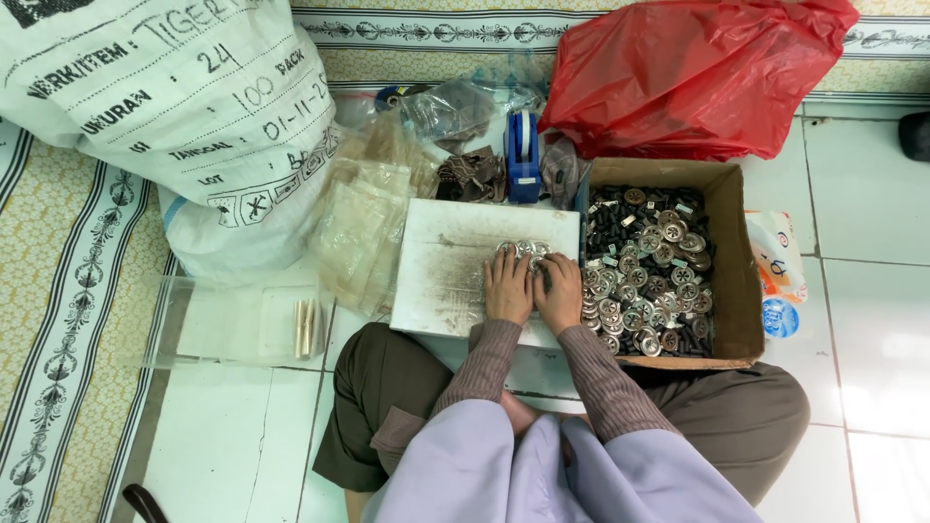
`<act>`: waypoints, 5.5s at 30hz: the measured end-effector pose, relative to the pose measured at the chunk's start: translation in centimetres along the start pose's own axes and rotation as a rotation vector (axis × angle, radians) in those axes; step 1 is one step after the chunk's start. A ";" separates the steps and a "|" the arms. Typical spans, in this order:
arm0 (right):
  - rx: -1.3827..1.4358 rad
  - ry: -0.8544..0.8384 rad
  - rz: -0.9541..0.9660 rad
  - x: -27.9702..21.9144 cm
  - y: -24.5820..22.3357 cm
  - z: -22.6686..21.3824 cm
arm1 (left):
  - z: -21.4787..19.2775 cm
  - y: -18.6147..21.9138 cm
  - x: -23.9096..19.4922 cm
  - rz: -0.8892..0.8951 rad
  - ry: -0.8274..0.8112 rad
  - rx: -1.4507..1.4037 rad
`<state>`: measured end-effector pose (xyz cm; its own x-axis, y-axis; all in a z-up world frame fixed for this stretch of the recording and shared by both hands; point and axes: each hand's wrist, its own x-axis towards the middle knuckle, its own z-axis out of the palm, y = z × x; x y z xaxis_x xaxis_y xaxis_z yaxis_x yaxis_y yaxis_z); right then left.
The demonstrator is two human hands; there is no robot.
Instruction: Sorting and arranging small metal buckles from a box onto a white template board.
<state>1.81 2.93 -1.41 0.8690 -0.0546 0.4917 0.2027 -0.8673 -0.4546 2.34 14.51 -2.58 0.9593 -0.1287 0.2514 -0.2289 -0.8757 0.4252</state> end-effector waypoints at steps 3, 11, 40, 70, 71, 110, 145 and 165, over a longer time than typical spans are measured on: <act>0.169 -0.025 0.059 0.6 -1.4 -1.9 | -0.4 0.1 0.1 0.006 0.020 -0.024; 0.984 -0.018 0.420 0.1 3.0 -5.3 | -2.2 1.5 0.9 -0.110 0.258 -0.487; 0.014 -0.661 0.519 -5.5 13.6 -7.7 | 12.9 13.0 -3.5 0.051 -0.540 0.047; 1.128 0.039 0.998 -4.6 12.2 -10.5 | 5.0 13.6 -0.5 -0.446 -0.429 -0.937; 1.161 0.052 1.001 -4.6 12.4 -10.3 | 4.8 13.7 -0.5 -0.434 -0.426 -0.930; 0.354 -0.137 0.306 1.7 -1.8 -1.6 | -5.4 1.0 1.0 -0.221 0.176 -0.399; -0.133 0.039 -0.057 0.8 -0.5 -0.2 | 0.4 -1.9 -0.2 0.042 0.136 0.003; 0.533 -0.135 0.812 -2.1 14.1 -9.6 | -4.2 7.0 1.1 -0.157 0.036 -0.773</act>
<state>-1.48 -13.99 -1.70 0.8717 -0.4504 -0.1929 -0.3315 -0.2523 -0.9091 1.11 10.17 4.32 0.9870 -0.0040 0.1609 -0.1542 -0.3093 0.9384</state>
